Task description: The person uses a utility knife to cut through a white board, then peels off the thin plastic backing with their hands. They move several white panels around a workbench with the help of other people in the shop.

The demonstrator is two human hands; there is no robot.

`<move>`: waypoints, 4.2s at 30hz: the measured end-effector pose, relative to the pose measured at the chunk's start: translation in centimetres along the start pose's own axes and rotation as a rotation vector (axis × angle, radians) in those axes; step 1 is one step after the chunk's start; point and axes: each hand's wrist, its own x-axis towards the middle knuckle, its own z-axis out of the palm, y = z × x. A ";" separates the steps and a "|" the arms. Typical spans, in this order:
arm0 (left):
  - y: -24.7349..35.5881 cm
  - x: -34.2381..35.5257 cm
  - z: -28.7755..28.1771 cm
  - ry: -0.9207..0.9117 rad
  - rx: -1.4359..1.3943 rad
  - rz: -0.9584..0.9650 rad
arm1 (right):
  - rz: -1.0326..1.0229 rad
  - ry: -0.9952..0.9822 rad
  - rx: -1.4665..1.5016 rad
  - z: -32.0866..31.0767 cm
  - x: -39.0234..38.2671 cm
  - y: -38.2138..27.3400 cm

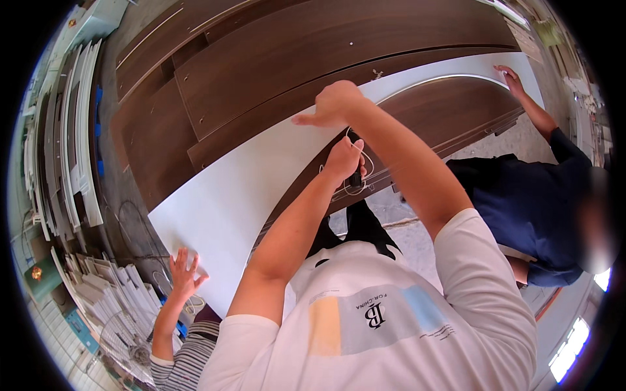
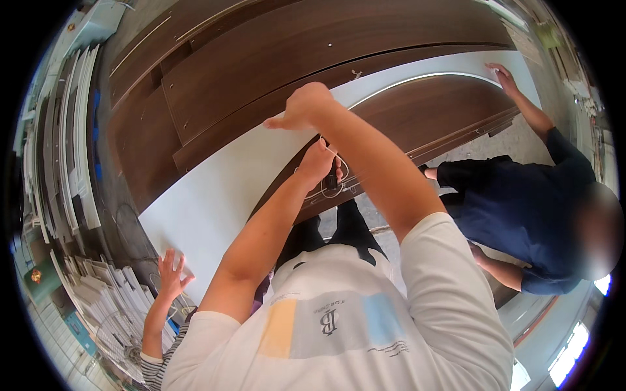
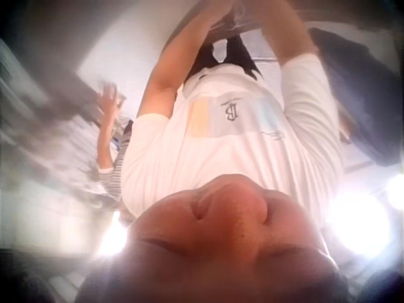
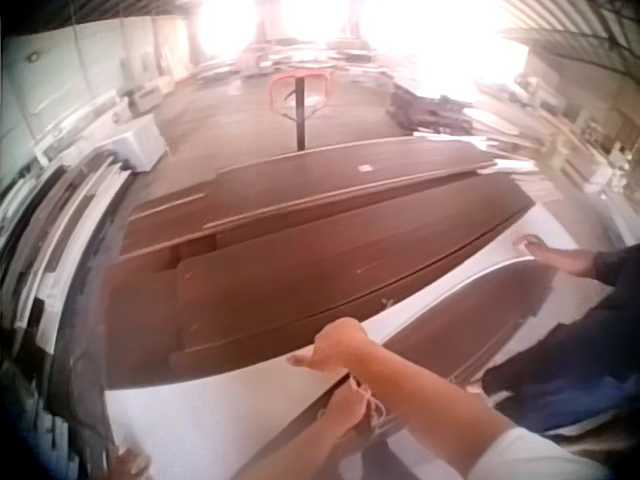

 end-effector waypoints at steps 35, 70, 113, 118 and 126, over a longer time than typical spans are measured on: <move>4.9 7.3 9.8 0.235 0.049 0.022 | 0.638 0.210 0.354 3.7 -8.5 55.9; 9.7 17.2 19.8 0.026 0.137 0.022 | 0.372 0.046 0.517 -1.8 -9.7 59.3; 12.5 24.6 31.4 -0.024 0.315 -0.043 | 0.540 -0.101 0.520 -0.2 -16.2 79.6; 12.8 27.1 35.5 -0.088 0.304 -0.032 | 0.453 0.000 0.471 0.0 -17.2 79.8; 13.9 30.7 43.0 -0.149 0.366 -0.033 | 0.363 -0.119 0.480 -2.4 -17.9 79.8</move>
